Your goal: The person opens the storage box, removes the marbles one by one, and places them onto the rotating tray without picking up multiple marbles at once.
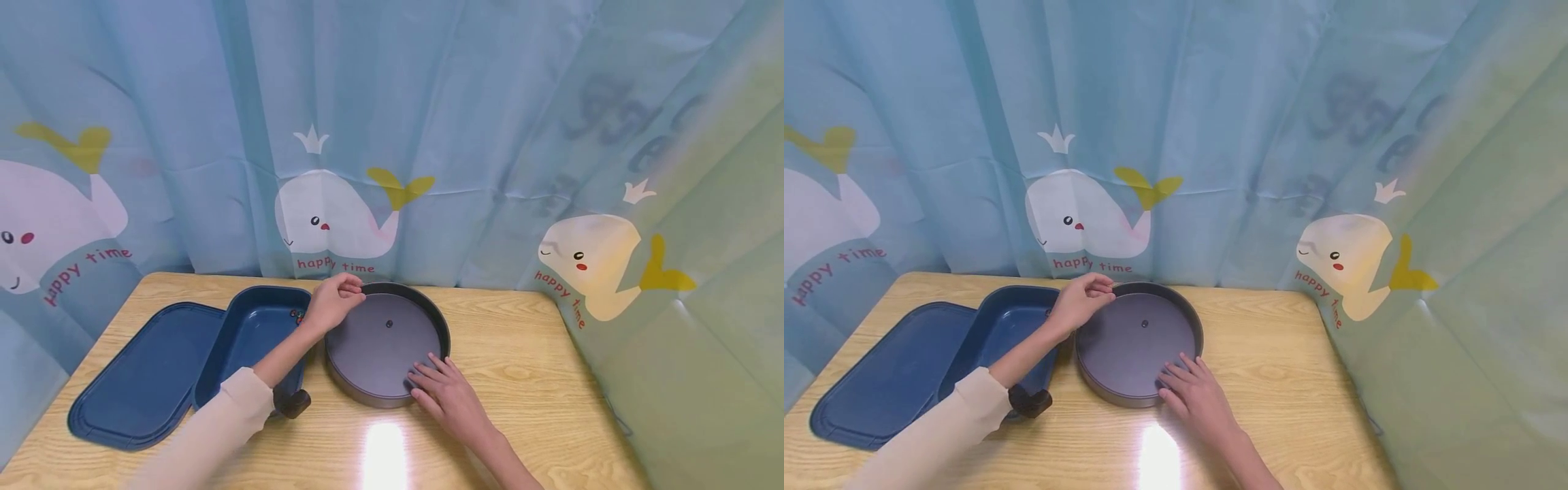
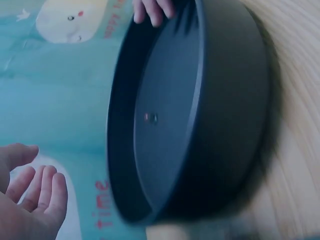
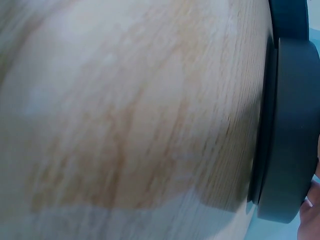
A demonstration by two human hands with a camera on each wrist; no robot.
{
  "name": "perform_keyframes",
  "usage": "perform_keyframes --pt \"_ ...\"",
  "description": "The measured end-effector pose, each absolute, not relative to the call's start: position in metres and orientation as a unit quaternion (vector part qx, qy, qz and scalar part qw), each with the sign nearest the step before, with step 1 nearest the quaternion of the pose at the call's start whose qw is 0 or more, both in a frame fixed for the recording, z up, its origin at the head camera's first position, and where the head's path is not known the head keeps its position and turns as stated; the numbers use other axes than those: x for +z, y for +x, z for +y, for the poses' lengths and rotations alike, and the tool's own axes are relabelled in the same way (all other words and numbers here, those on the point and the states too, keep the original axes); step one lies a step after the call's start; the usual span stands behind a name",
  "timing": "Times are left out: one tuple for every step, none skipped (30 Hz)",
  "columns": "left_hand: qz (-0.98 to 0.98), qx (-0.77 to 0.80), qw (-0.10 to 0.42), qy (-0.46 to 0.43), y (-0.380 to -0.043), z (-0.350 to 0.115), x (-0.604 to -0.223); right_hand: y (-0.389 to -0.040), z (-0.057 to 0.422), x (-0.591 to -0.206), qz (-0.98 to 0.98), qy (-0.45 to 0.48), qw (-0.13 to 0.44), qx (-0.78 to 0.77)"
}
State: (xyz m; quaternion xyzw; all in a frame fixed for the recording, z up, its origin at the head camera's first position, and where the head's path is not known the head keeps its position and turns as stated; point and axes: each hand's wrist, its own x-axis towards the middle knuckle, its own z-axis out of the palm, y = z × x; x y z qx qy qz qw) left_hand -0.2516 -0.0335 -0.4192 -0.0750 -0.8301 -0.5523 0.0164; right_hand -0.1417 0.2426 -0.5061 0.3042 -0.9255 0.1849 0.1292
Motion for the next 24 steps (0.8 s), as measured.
perform_keyframes --pt "-0.831 -0.552 0.013 -0.073 -0.251 -0.039 -0.419 -0.141 0.242 -0.506 -0.925 0.304 0.13 0.185" --pt "-0.832 -0.551 0.011 -0.068 -0.251 -0.046 -0.419 -0.141 0.242 -0.506 -0.925 0.304 0.131 0.186" --pt "-0.834 -0.548 0.01 -0.065 -0.251 -0.052 -0.419 -0.141 0.242 -0.506 -0.925 0.304 0.132 0.186" --pt "-0.836 -0.546 0.009 -0.061 -0.252 -0.059 -0.42 -0.141 0.242 -0.506 -0.924 0.305 0.133 0.187" --pt "-0.837 -0.544 0.01 -0.058 -0.252 -0.065 -0.42 -0.141 0.242 -0.506 -0.924 0.305 0.134 0.187" --pt "-0.838 -0.543 0.011 -0.054 -0.253 -0.072 -0.42 -0.14 0.242 -0.505 -0.924 0.305 0.134 0.188" --pt "-0.84 -0.54 0.013 -0.053 -0.254 -0.078 -0.421 -0.14 0.243 -0.506 -0.924 0.306 0.134 0.187" --pt "-0.843 -0.535 0.016 -0.052 -0.254 -0.085 -0.421 -0.14 0.243 -0.506 -0.924 0.306 0.134 0.187" --pt "-0.846 -0.531 0.016 -0.053 -0.255 -0.091 -0.422 -0.14 0.243 -0.506 -0.924 0.306 0.134 0.187" --pt "-0.848 -0.528 0.015 -0.052 -0.256 -0.097 -0.423 -0.14 0.243 -0.506 -0.924 0.306 0.133 0.187" --pt "-0.85 -0.524 0.013 -0.05 -0.257 -0.102 -0.425 -0.14 0.243 -0.506 -0.925 0.305 0.132 0.186" --pt "-0.853 -0.52 0.008 -0.048 -0.258 -0.107 -0.426 -0.14 0.244 -0.506 -0.925 0.306 0.131 0.187" --pt "-0.855 -0.516 0.003 -0.044 -0.258 -0.111 -0.427 -0.14 0.244 -0.506 -0.925 0.305 0.129 0.186" --pt "-0.857 -0.514 -0.003 -0.04 -0.259 -0.115 -0.429 -0.14 0.244 -0.506 -0.925 0.305 0.128 0.187" --pt "-0.858 -0.512 -0.009 -0.034 -0.26 -0.118 -0.43 -0.14 0.244 -0.506 -0.925 0.305 0.128 0.187" --pt "-0.859 -0.511 -0.014 -0.028 -0.261 -0.121 -0.432 -0.14 0.244 -0.506 -0.925 0.304 0.127 0.188" --pt "-0.859 -0.511 -0.017 -0.021 -0.261 -0.123 -0.434 -0.139 0.244 -0.505 -0.925 0.303 0.126 0.189" --pt "-0.859 -0.511 -0.019 -0.014 -0.262 -0.124 -0.436 -0.14 0.244 -0.505 -0.925 0.303 0.126 0.19" --pt "-0.859 -0.512 -0.019 -0.007 -0.262 -0.126 -0.438 -0.14 0.244 -0.505 -0.925 0.303 0.125 0.191" --pt "-0.859 -0.512 -0.017 -0.001 -0.262 -0.127 -0.441 -0.14 0.244 -0.505 -0.926 0.302 0.124 0.191" --pt "-0.859 -0.511 -0.014 0.004 -0.263 -0.129 -0.444 -0.14 0.244 -0.505 -0.926 0.301 0.123 0.191" --pt "-0.86 -0.51 -0.012 0.009 -0.263 -0.13 -0.446 -0.14 0.244 -0.505 -0.926 0.301 0.122 0.192" --pt "-0.862 -0.507 -0.01 0.012 -0.263 -0.132 -0.449 -0.14 0.244 -0.505 -0.927 0.3 0.121 0.191" --pt "-0.864 -0.503 -0.007 0.012 -0.264 -0.133 -0.452 -0.141 0.244 -0.505 -0.927 0.3 0.12 0.192"
